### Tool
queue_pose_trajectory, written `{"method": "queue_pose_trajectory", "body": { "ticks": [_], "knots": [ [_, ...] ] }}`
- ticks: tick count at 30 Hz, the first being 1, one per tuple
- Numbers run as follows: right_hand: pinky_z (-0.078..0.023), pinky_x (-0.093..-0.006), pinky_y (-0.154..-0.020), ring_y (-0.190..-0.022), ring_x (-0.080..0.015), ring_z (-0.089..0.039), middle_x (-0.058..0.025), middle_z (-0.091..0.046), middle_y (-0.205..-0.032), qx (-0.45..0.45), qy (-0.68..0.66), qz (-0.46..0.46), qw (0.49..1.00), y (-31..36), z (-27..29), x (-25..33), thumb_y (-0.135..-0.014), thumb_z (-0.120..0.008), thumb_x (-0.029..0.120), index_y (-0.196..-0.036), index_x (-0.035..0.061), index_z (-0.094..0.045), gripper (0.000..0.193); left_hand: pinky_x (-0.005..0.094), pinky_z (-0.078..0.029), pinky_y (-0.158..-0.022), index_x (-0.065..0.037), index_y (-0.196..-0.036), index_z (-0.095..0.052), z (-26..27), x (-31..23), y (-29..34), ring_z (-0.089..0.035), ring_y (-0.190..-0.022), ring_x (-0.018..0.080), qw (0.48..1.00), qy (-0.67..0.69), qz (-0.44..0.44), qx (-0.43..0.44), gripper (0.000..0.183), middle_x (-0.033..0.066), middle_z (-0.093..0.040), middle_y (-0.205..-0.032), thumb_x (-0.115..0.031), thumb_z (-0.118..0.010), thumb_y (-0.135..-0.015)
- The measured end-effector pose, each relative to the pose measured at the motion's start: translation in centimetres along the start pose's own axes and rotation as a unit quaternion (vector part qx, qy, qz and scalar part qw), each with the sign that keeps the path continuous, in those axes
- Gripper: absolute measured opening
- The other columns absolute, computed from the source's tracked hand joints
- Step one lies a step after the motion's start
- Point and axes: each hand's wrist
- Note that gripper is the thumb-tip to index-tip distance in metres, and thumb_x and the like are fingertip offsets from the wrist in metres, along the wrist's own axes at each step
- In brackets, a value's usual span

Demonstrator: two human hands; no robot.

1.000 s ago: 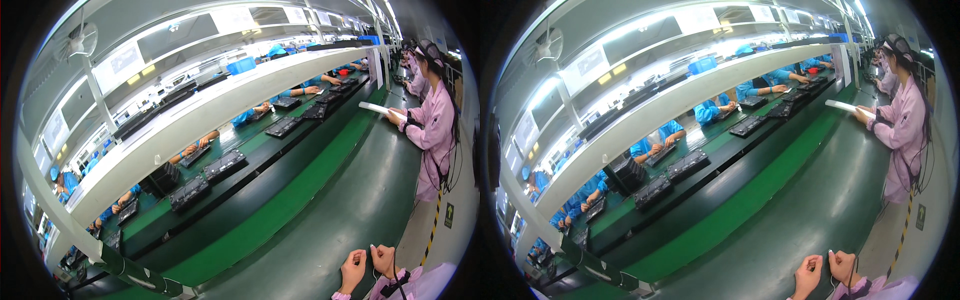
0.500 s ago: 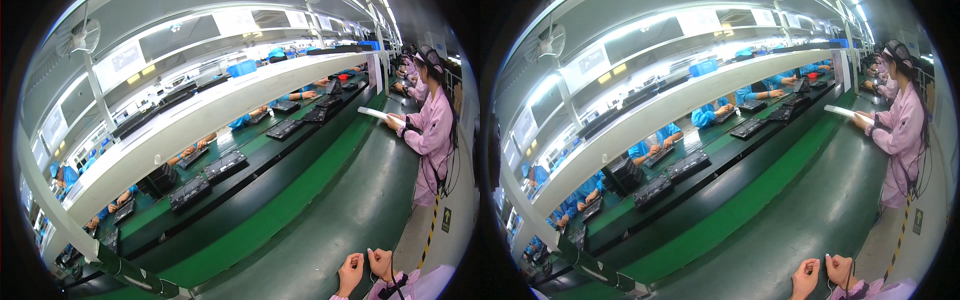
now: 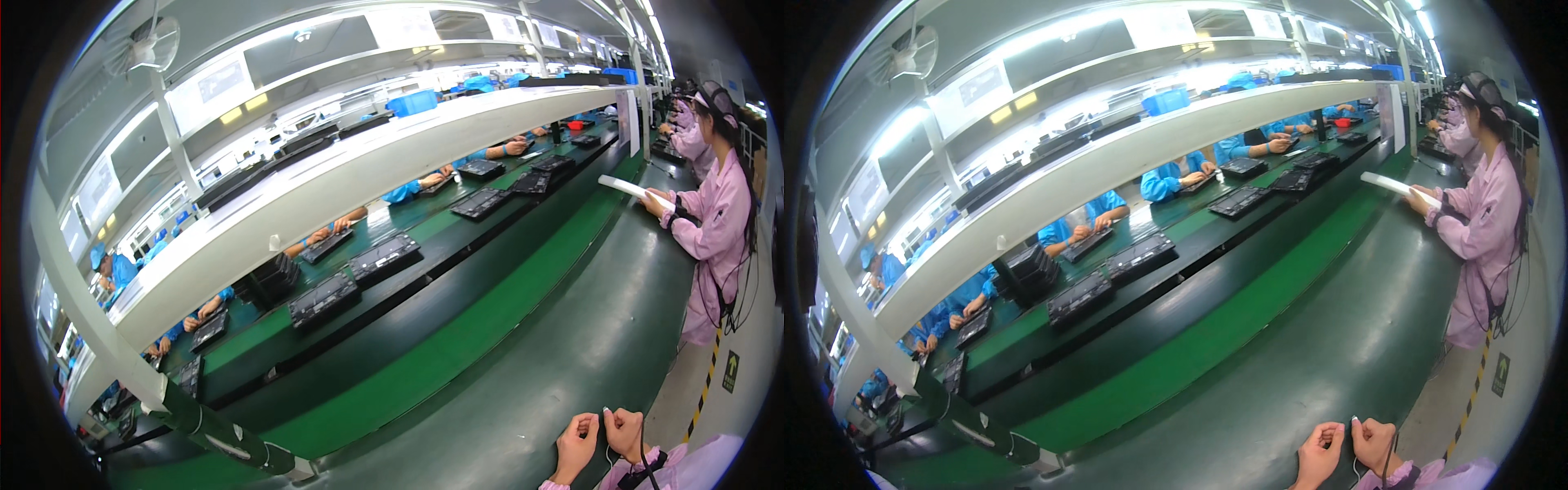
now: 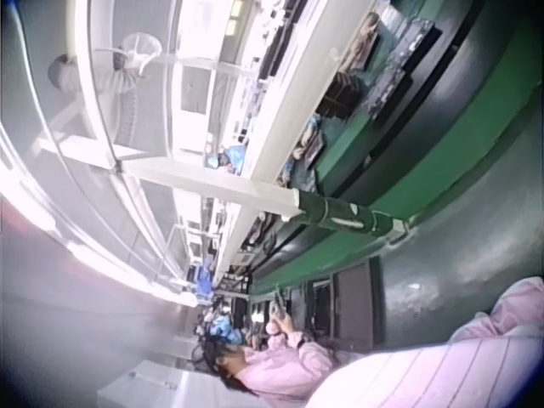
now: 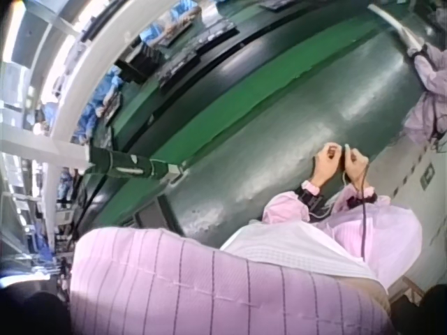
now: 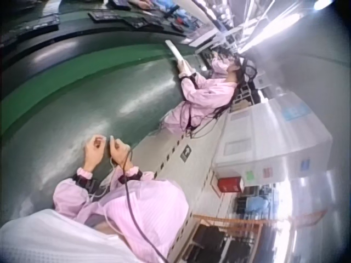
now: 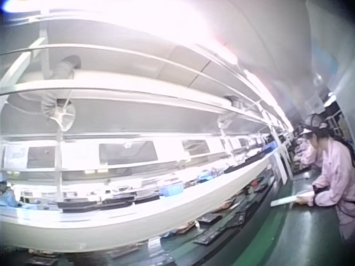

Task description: Checking the functionality of electronic devices on an assembly line by connecting cables and observing the screen.

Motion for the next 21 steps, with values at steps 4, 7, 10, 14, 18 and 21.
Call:
{"method": "queue_pose_trajectory", "body": {
  "ticks": [4,7,10,14,18,21],
  "knots": [
    [-0.028,-0.0288,-0.035,-0.032,-0.013,-0.036,-0.0147,-0.041,-0.04,-0.013,0.005,0.009,1.0,0.1,0.1,-0.3,-0.077,-0.063,0.009,-0.051,-0.0027,-0.045,0.034,0.0243,-0.049,-0.065,-0.001,-0.091,-0.06,-0.4,-0.1,0.1,-0.062,-0.068,0.0119,1.0,-0.007,0.006,0.004,0.015,0.0078,-0.065,-0.077,-0.014,-0.062,-0.083],
    [-0.028,-0.029,-0.035,-0.032,-0.0135,-0.037,-0.0145,-0.04,-0.04,-0.017,-0.003,0.014,1.0,0.2,0.0,-0.4,-0.077,-0.063,0.008,-0.05,-0.0025,-0.044,0.035,0.0246,-0.05,-0.064,-0.002,-0.09,-0.06,-0.3,0.1,0.2,-0.062,-0.068,0.0122,1.0,-0.003,0.01,0.005,0.015,0.0078,-0.065,-0.076,-0.014,-0.062,-0.083],
    [-0.028,-0.0291,-0.035,-0.032,-0.0142,-0.037,-0.0142,-0.04,-0.039,0.008,0.001,0.01,1.0,0.1,-0.2,-0.3,-0.077,-0.063,0.008,-0.05,-0.0022,-0.044,0.035,0.0248,-0.05,-0.064,-0.001,-0.09,-0.06,0.0,0.8,0.0,-0.062,-0.068,0.0125,1.0,0.009,0.002,0.004,0.015,0.008,-0.065,-0.077,-0.014,-0.062,-0.083],
    [-0.028,-0.0291,-0.035,-0.032,-0.0138,-0.036,-0.0141,-0.039,-0.039,0.0,-0.003,0.012,1.0,0.2,-0.5,-0.3,-0.077,-0.063,0.008,-0.05,-0.0021,-0.044,0.035,0.0233,-0.049,-0.066,0.001,-0.091,-0.06,0.1,0.5,0.0,-0.061,-0.07,0.0101,1.0,0.007,0.005,0.01,0.015,0.0074,-0.065,-0.079,-0.012,-0.062,-0.083],
    [-0.027,-0.0283,-0.035,-0.033,-0.012,-0.036,-0.0126,-0.039,-0.039,-0.001,-0.007,-0.002,1.0,0.2,-0.4,-0.2,-0.078,-0.062,0.008,-0.05,-0.0022,-0.043,0.035,0.0219,-0.049,-0.067,0.002,-0.092,-0.059,0.1,0.3,0.0,-0.061,-0.072,0.0077,1.0,0.02,0.013,0.014,0.015,0.0067,-0.065,-0.08,-0.01,-0.063,-0.083],
    [-0.027,-0.0279,-0.035,-0.033,-0.0114,-0.036,-0.0115,-0.04,-0.039,-0.005,-0.003,-0.006,1.0,0.1,-0.2,-0.1,-0.079,-0.061,0.008,-0.05,-0.0025,-0.044,0.035,0.0219,-0.049,-0.067,0.001,-0.092,-0.059,0.1,-0.2,-0.1,-0.061,-0.072,0.0075,1.0,0.0,0.011,0.012,0.015,0.0063,-0.065,-0.079,-0.01,-0.063,-0.083]
  ]
}}
Point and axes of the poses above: each hand's wrist, its own y-axis away from the middle knuckle, its own z-axis out of the back of the hand, x = y × z
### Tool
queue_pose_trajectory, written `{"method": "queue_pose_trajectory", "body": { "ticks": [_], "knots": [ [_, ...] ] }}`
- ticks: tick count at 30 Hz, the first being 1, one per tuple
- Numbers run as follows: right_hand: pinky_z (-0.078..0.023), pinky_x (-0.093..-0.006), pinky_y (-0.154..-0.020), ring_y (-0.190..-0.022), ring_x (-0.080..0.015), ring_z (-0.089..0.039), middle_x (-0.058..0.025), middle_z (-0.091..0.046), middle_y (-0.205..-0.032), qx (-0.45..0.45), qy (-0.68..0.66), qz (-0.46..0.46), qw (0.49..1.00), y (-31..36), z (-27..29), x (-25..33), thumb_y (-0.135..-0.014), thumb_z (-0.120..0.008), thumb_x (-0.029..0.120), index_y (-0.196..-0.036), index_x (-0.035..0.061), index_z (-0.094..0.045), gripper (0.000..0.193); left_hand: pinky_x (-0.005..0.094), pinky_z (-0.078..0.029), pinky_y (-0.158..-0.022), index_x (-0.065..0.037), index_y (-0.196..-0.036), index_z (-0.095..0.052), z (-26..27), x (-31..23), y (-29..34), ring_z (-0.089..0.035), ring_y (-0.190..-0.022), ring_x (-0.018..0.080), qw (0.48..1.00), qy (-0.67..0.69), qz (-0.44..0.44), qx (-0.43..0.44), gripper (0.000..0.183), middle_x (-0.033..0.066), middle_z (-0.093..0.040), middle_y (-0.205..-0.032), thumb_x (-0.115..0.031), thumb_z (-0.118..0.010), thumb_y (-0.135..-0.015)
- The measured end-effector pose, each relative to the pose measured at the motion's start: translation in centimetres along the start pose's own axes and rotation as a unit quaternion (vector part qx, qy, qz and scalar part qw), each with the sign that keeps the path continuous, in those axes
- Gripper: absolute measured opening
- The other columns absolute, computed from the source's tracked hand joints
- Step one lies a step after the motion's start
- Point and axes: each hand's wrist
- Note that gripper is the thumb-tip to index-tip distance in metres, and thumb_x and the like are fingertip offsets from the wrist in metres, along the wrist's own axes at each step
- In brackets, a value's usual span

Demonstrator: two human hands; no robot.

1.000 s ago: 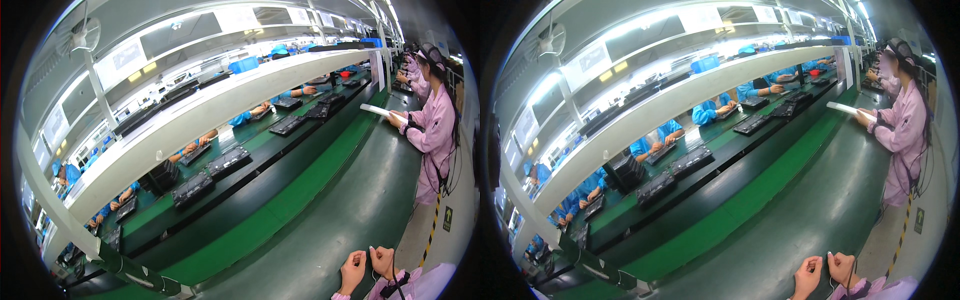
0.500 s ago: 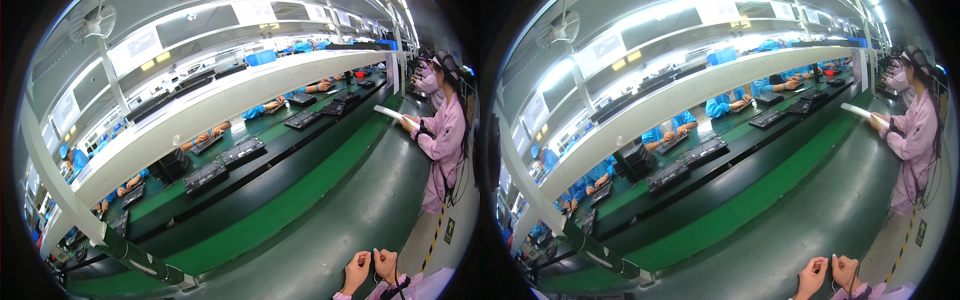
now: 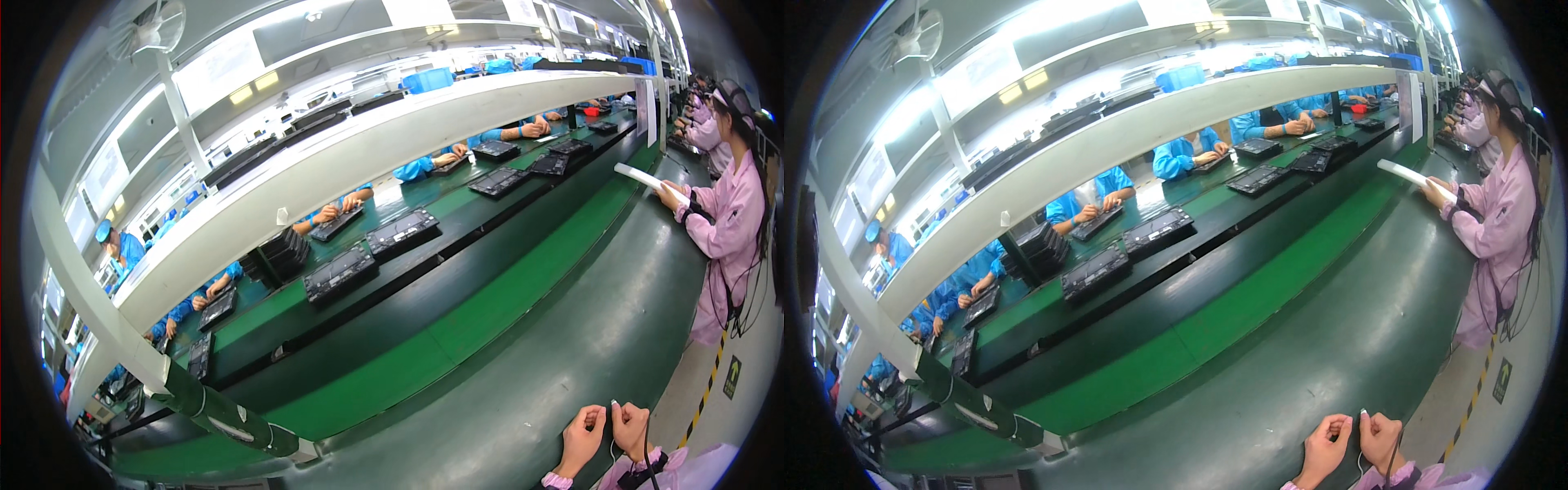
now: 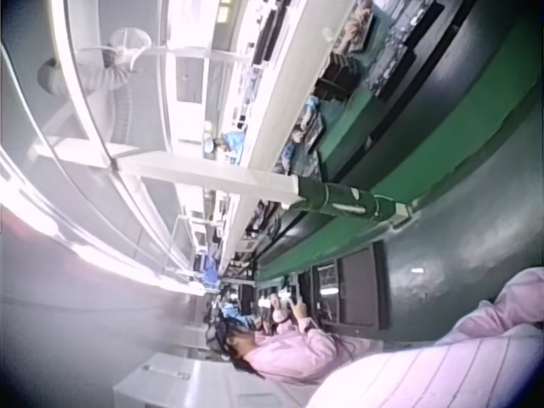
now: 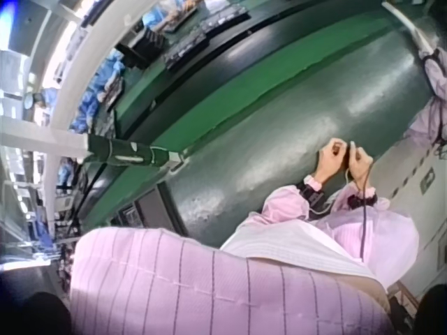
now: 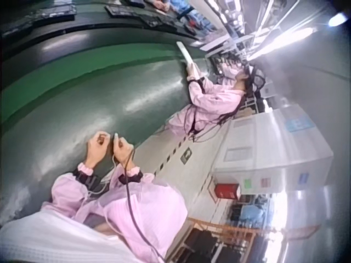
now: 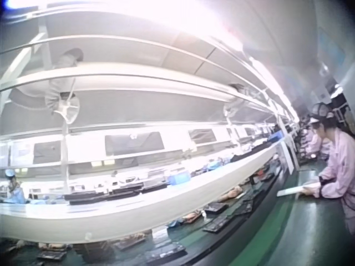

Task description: Checking the functionality of electronic devices on an assembly line by connecting cables and observing the screen.

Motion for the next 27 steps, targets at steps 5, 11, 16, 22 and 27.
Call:
{"method": "queue_pose_trajectory", "body": {
  "ticks": [5,11,16,22,27],
  "knots": [
    [-0.028,-0.0281,-0.035,-0.034,-0.0098,-0.037,-0.0121,-0.042,-0.039,0.005,0.006,0.005,1.0,0.1,-0.1,0.1,-0.079,-0.061,0.008,-0.051,-0.0029,-0.045,0.034,0.0233,-0.049,-0.065,-0.001,-0.091,-0.059,0.2,0.5,0.1,-0.061,-0.07,0.01,1.0,-0.006,-0.014,-0.006,0.015,0.0067,-0.065,-0.078,-0.013,-0.062,-0.083],
    [-0.03,-0.0273,-0.035,-0.035,-0.0091,-0.041,-0.0124,-0.044,-0.04,0.002,-0.008,-0.003,1.0,0.0,0.1,0.6,-0.079,-0.062,0.008,-0.051,-0.0032,-0.045,0.035,0.025,-0.049,-0.064,-0.001,-0.091,-0.06,0.0,0.6,0.2,-0.063,-0.068,0.0131,1.0,0.007,-0.007,-0.005,0.016,0.0082,-0.065,-0.077,-0.015,-0.062,-0.083],
    [-0.029,-0.0267,-0.035,-0.034,-0.009,-0.039,-0.0119,-0.043,-0.04,0.0,-0.008,-0.003,1.0,0.2,-0.1,0.3,-0.079,-0.062,0.008,-0.051,-0.0031,-0.046,0.034,0.025,-0.049,-0.064,-0.001,-0.091,-0.06,0.1,0.8,0.2,-0.063,-0.068,0.0129,1.0,0.011,-0.012,-0.01,0.016,0.0079,-0.065,-0.077,-0.015,-0.062,-0.083],
    [-0.028,-0.0266,-0.035,-0.034,-0.009,-0.037,-0.0113,-0.043,-0.039,-0.006,-0.007,0.005,1.0,0.1,-0.1,0.4,-0.079,-0.062,0.007,-0.051,-0.0032,-0.046,0.033,0.0249,-0.05,-0.064,-0.001,-0.091,-0.06,0.1,0.2,0.2,-0.063,-0.068,0.0128,1.0,-0.012,-0.008,-0.007,0.017,0.0078,-0.065,-0.077,-0.016,-0.062,-0.083],
    [-0.028,-0.0273,-0.035,-0.034,-0.0094,-0.038,-0.0117,-0.042,-0.039,-0.018,-0.014,0.002,1.0,0.1,0.0,0.1,-0.079,-0.062,0.007,-0.051,-0.0032,-0.046,0.034,0.0248,-0.05,-0.064,-0.001,-0.091,-0.06,-0.2,0.5,0.2,-0.063,-0.068,0.0127,1.0,-0.017,-0.017,-0.011,0.016,0.0078,-0.065,-0.076,-0.015,-0.062,-0.083]
  ]
}}
Point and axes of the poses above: each hand's wrist, its own y-axis away from the middle knuckle, its own z-axis out of the back of the hand, x = y × z
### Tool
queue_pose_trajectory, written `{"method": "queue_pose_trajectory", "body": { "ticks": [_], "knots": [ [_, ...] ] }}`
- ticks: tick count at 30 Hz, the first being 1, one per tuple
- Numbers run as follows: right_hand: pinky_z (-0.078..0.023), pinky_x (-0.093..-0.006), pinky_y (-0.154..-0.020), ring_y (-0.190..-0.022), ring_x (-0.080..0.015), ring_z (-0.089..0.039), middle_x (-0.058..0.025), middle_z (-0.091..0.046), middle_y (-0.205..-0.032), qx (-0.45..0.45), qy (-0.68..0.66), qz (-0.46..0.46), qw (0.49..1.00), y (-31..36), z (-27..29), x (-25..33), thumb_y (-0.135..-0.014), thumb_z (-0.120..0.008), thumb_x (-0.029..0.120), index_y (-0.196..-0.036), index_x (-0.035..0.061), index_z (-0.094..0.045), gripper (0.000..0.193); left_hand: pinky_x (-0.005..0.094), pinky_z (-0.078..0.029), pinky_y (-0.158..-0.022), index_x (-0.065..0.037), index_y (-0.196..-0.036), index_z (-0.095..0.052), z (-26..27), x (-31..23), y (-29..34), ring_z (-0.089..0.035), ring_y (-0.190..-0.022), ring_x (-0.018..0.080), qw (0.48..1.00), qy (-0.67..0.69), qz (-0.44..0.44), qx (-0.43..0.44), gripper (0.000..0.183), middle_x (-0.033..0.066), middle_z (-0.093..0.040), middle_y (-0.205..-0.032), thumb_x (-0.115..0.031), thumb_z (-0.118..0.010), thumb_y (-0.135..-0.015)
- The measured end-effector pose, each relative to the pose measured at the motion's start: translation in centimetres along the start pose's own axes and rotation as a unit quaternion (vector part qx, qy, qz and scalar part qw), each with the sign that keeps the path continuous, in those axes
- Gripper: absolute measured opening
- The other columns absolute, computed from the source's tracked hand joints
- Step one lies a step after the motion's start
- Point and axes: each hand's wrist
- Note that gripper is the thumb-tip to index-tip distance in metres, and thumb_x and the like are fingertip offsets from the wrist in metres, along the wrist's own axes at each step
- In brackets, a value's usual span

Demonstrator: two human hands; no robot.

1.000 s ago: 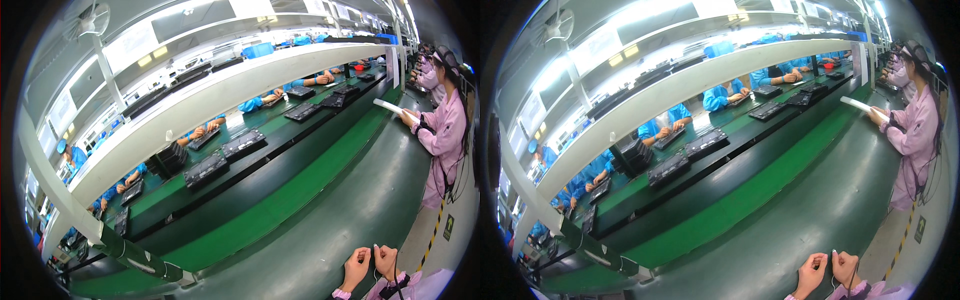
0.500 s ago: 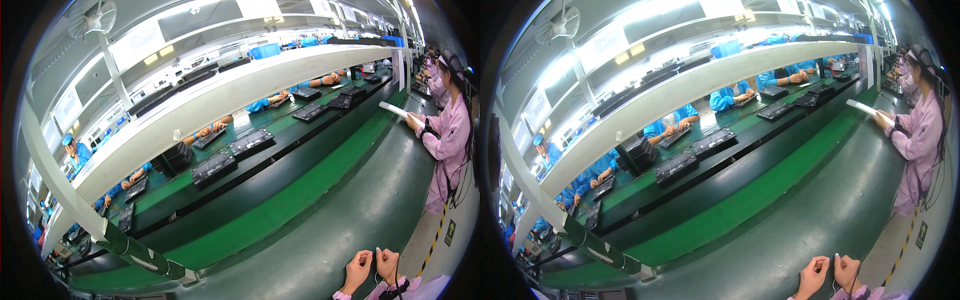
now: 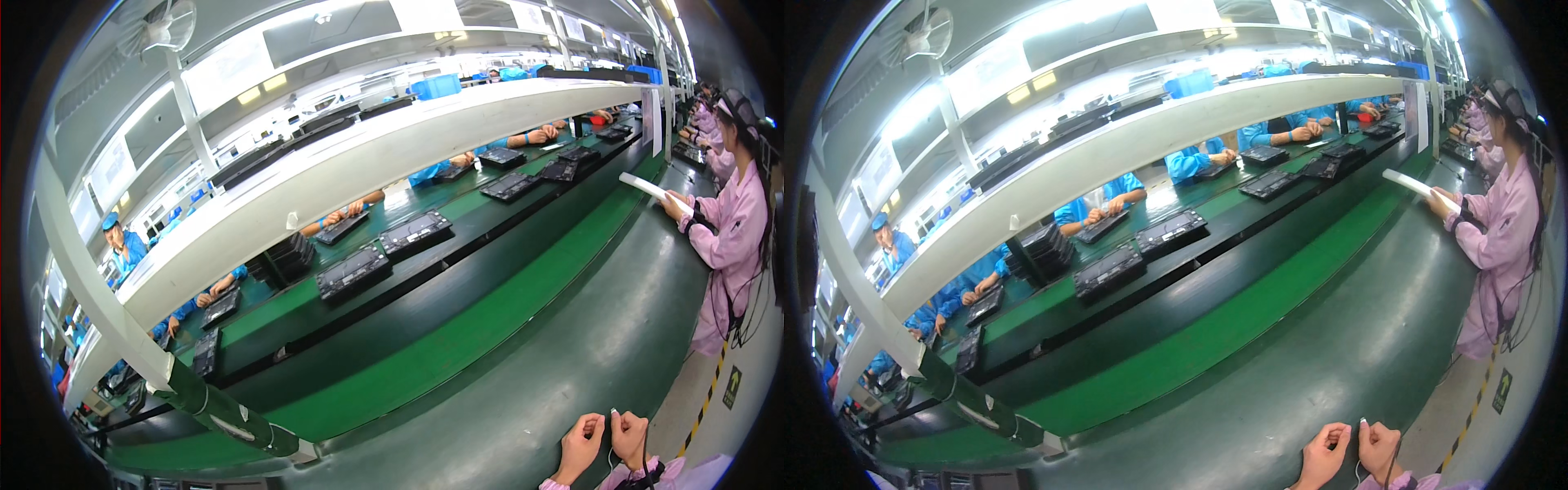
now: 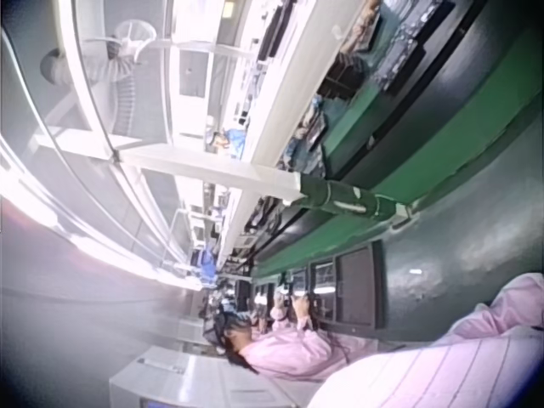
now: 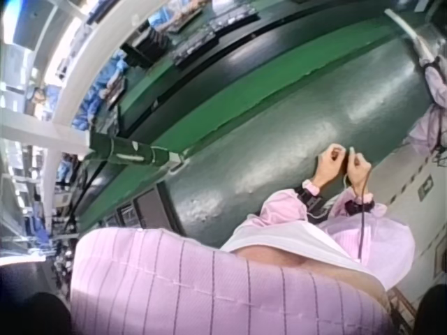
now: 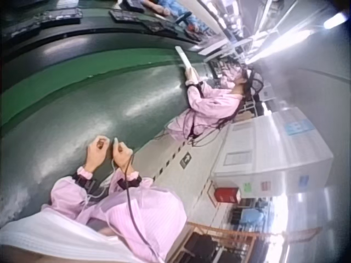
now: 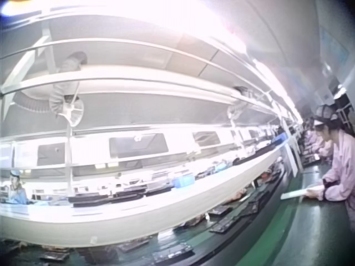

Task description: Checking the functionality of electronic devices on an assembly line by connecting cables and observing the screen.

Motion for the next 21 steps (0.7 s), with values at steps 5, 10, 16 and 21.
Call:
{"method": "queue_pose_trajectory", "body": {
  "ticks": [5,10,16,21],
  "knots": [
    [-0.029,-0.0274,-0.035,-0.033,-0.011,-0.04,-0.0122,-0.043,-0.039,0.03,0.011,0.001,1.0,0.0,0.0,-0.4,-0.079,-0.061,0.007,-0.052,-0.0026,-0.046,0.033,0.0249,-0.05,-0.064,-0.001,-0.091,-0.06,0.2,0.1,0.0,-0.063,-0.068,0.0128,1.0,0.003,-0.002,-0.002,0.016,0.008,-0.065,-0.076,-0.015,-0.062,-0.083],
    [-0.028,-0.0276,-0.035,-0.033,-0.0116,-0.039,-0.0117,-0.044,-0.04,0.018,0.012,0.009,1.0,0.0,-0.1,-0.2,-0.079,-0.061,0.007,-0.052,-0.0026,-0.046,0.032,0.0247,-0.049,-0.063,-0.001,-0.091,-0.06,0.1,0.0,-0.1,-0.062,-0.067,0.0124,0.999,0.029,0.007,-0.013,0.015,0.0081,-0.065,-0.076,-0.014,-0.062,-0.084],
    [-0.021,-0.0294,-0.038,-0.041,-0.0077,-0.028,-0.0067,-0.032,-0.042,0.017,-0.003,-0.013,1.0,0.6,-0.8,-0.3,-0.083,-0.058,0.01,-0.053,-0.0028,-0.039,0.038,0.0245,-0.049,-0.063,-0.001,-0.091,-0.059,0.9,-0.3,-0.1,-0.062,-0.067,0.0118,1.0,0.024,0.002,-0.007,0.016,0.0081,-0.064,-0.076,-0.015,-0.061,-0.084],
    [-0.02,-0.0295,-0.039,-0.043,-0.0073,-0.026,-0.0058,-0.03,-0.043,0.033,0.007,-0.01,0.999,0.8,-0.7,0.0,-0.084,-0.057,0.01,-0.053,-0.0023,-0.035,0.04,0.0247,-0.049,-0.063,-0.001,-0.093,-0.058,1.0,0.0,0.1,-0.062,-0.069,0.013,0.999,0.024,0.018,0.011,0.016,0.0089,-0.064,-0.078,-0.015,-0.059,-0.085]
  ]
}}
Point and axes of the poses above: each hand's wrist, its own y-axis away from the middle knuckle, its own z-axis out of the back of the hand, x = y × z
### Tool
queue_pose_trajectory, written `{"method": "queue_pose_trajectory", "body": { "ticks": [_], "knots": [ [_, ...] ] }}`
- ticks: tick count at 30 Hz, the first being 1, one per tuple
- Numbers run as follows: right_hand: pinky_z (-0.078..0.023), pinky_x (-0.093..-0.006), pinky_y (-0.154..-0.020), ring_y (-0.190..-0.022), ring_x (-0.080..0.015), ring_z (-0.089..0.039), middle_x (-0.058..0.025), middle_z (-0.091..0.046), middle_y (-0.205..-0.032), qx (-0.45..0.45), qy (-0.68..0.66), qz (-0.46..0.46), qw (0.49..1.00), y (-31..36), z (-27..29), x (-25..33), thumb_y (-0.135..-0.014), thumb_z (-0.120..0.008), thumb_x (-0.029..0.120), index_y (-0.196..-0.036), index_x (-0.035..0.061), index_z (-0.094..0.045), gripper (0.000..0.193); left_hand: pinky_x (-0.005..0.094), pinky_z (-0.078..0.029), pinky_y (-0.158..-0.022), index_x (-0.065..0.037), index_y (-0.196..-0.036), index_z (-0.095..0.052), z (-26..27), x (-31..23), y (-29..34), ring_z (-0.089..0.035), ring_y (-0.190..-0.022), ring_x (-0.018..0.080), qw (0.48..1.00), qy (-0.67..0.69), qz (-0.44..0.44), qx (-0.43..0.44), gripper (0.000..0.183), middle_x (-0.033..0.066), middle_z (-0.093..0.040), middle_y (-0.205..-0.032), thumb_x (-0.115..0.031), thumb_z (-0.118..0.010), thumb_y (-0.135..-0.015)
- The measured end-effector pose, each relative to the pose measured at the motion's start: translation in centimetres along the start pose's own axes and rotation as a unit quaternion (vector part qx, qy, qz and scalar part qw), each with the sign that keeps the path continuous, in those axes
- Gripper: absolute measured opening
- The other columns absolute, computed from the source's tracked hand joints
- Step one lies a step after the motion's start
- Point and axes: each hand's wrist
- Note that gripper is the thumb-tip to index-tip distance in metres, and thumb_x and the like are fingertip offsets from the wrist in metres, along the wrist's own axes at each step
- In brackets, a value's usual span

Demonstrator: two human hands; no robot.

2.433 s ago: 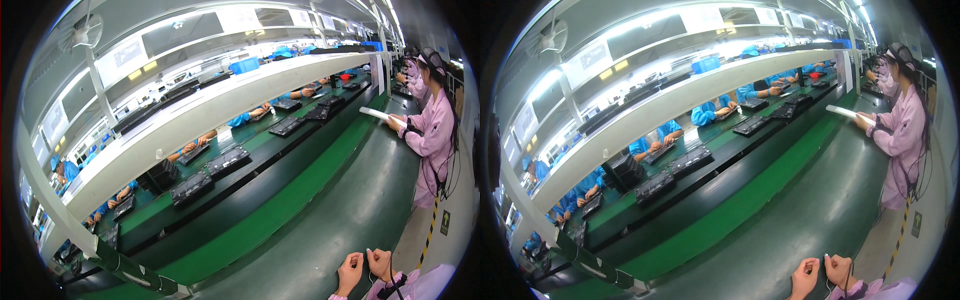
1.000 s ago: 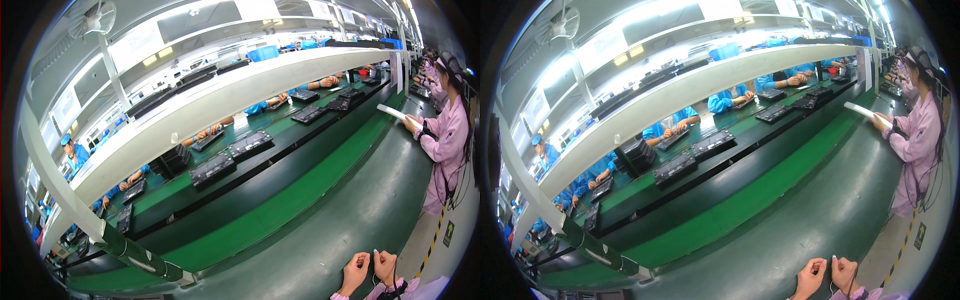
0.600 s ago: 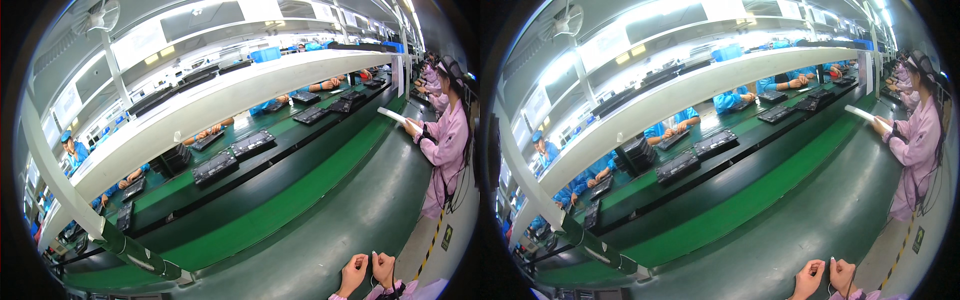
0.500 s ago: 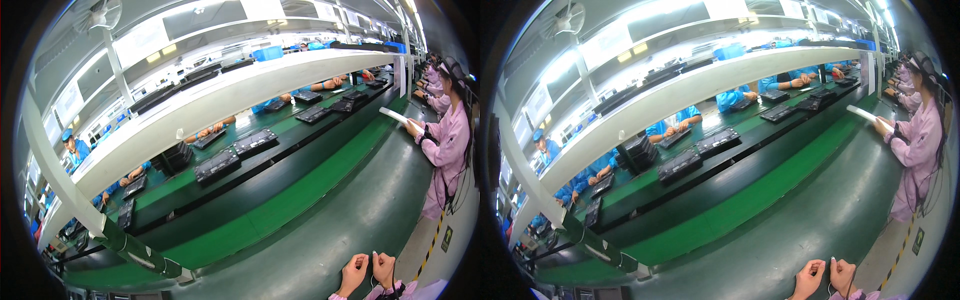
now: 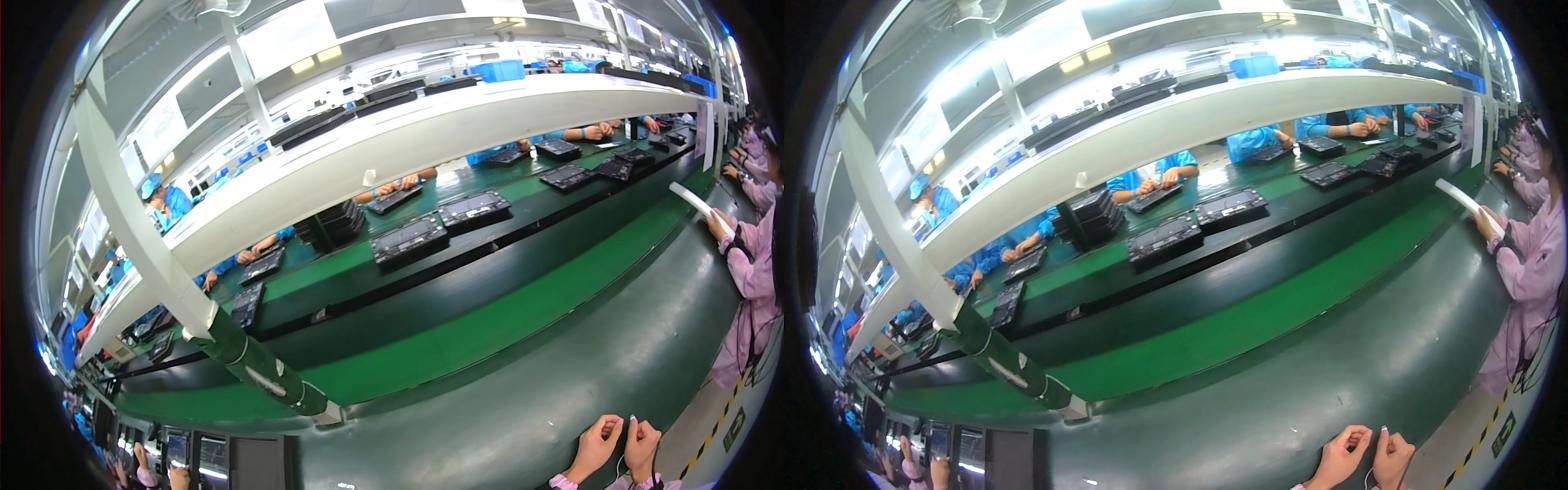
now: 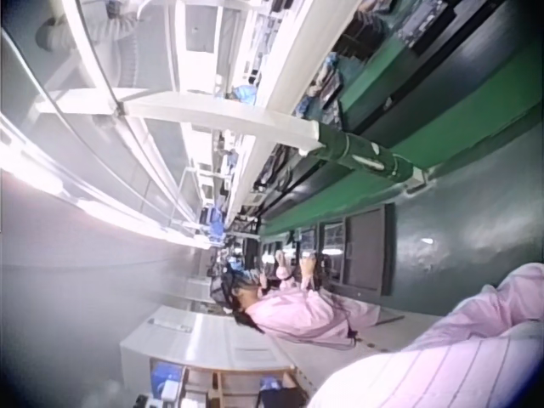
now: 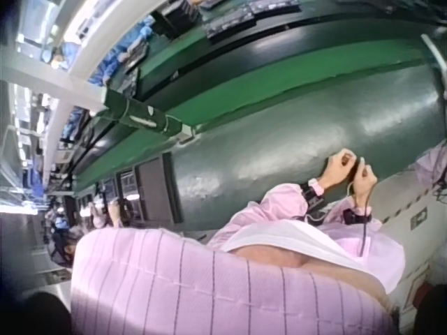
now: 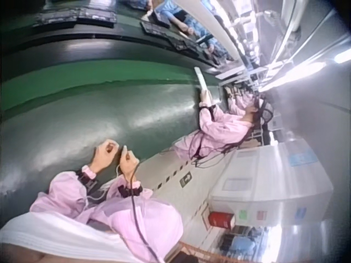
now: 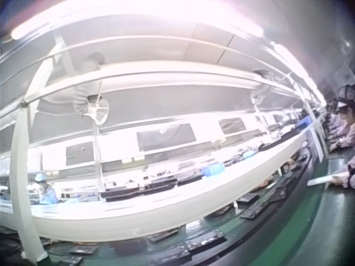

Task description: Checking the functionality of electronic devices on an assembly line by connecting cables and observing the screen.

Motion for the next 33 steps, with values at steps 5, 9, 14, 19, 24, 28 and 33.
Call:
{"method": "queue_pose_trajectory", "body": {
  "ticks": [5,9,14,19,24,28,33],
  "knots": [
    [-0.019,-0.0304,-0.04,-0.045,-0.0076,-0.024,-0.0045,-0.027,-0.045,0.01,-0.009,-0.005,1.0,-0.1,0.1,0.2,-0.086,-0.055,0.011,-0.055,-0.0019,-0.033,0.041,0.025,-0.049,-0.064,-0.001,-0.095,-0.056,0.1,0.1,0.1,-0.062,-0.07,0.0136,1.0,0.011,0.003,0.002,0.016,0.0085,-0.064,-0.078,-0.015,-0.058,-0.086],
    [-0.019,-0.0299,-0.04,-0.045,-0.0066,-0.026,-0.0041,-0.03,-0.045,0.007,-0.012,-0.019,1.0,-0.3,0.0,0.1,-0.086,-0.055,0.012,-0.055,-0.0016,-0.034,0.04,0.0238,-0.049,-0.068,0.0,-0.097,-0.057,0.2,0.1,-0.1,-0.062,-0.074,0.0112,0.999,0.011,0.019,0.024,0.016,0.0073,-0.064,-0.082,-0.012,-0.058,-0.086],
    [-0.02,-0.0293,-0.039,-0.044,-0.0053,-0.028,-0.0027,-0.033,-0.043,0.003,-0.017,-0.019,1.0,-0.1,-0.3,0.5,-0.086,-0.055,0.011,-0.054,-0.0011,-0.037,0.038,0.024,-0.049,-0.067,-0.001,-0.097,-0.057,0.6,0.0,-0.1,-0.061,-0.073,0.0106,0.999,-0.004,0.028,0.03,0.016,0.008,-0.064,-0.081,-0.012,-0.057,-0.086],
    [-0.02,-0.0293,-0.039,-0.042,-0.0072,-0.028,-0.0058,-0.031,-0.043,-0.009,0.002,0.006,1.0,0.3,-0.6,0.2,-0.086,-0.055,0.01,-0.054,-0.001,-0.036,0.038,0.0224,-0.047,-0.067,0.001,-0.095,-0.057,1.1,0.3,-0.2,-0.056,-0.072,0.0064,1.0,-0.001,0.015,0.019,0.015,0.0048,-0.062,-0.079,-0.012,-0.058,-0.087],
    [-0.02,-0.0302,-0.038,-0.039,-0.0083,-0.028,-0.0068,-0.032,-0.042,-0.014,-0.017,0.005,1.0,0.6,-1.1,0.1,-0.085,-0.056,0.009,-0.055,-0.0012,-0.037,0.038,0.0219,-0.047,-0.067,0.001,-0.094,-0.057,1.4,0.2,-0.1,-0.056,-0.072,0.0058,0.999,0.001,0.026,0.026,0.015,0.0039,-0.062,-0.079,-0.011,-0.058,-0.087],
    [-0.021,-0.0302,-0.037,-0.038,-0.0088,-0.029,-0.0082,-0.034,-0.041,-0.003,-0.016,-0.006,1.0,0.6,-0.9,0.2,-0.085,-0.056,0.009,-0.055,-0.0017,-0.039,0.037,0.0222,-0.047,-0.067,0.001,-0.095,-0.057,1.4,0.0,-0.3,-0.056,-0.072,0.0061,1.0,0.001,0.022,0.021,0.015,0.0039,-0.062,-0.079,-0.011,-0.057,-0.087],
    [-0.022,-0.0297,-0.038,-0.038,-0.0092,-0.03,-0.0101,-0.035,-0.041,0.011,0.012,0.011,1.0,0.6,-1.3,1.1,-0.085,-0.057,0.01,-0.055,-0.0023,-0.041,0.036,0.0251,-0.048,-0.063,0.0,-0.094,-0.055,1.6,-0.3,-0.3,-0.059,-0.067,0.0112,1.0,0.017,-0.003,0.011,0.014,0.0089,-0.063,-0.078,-0.013,-0.057,-0.087]
  ]
}}
Point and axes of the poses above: each hand's wrist, its own y-axis away from the middle knuckle, its own z-axis out of the back of the hand, x = y × z
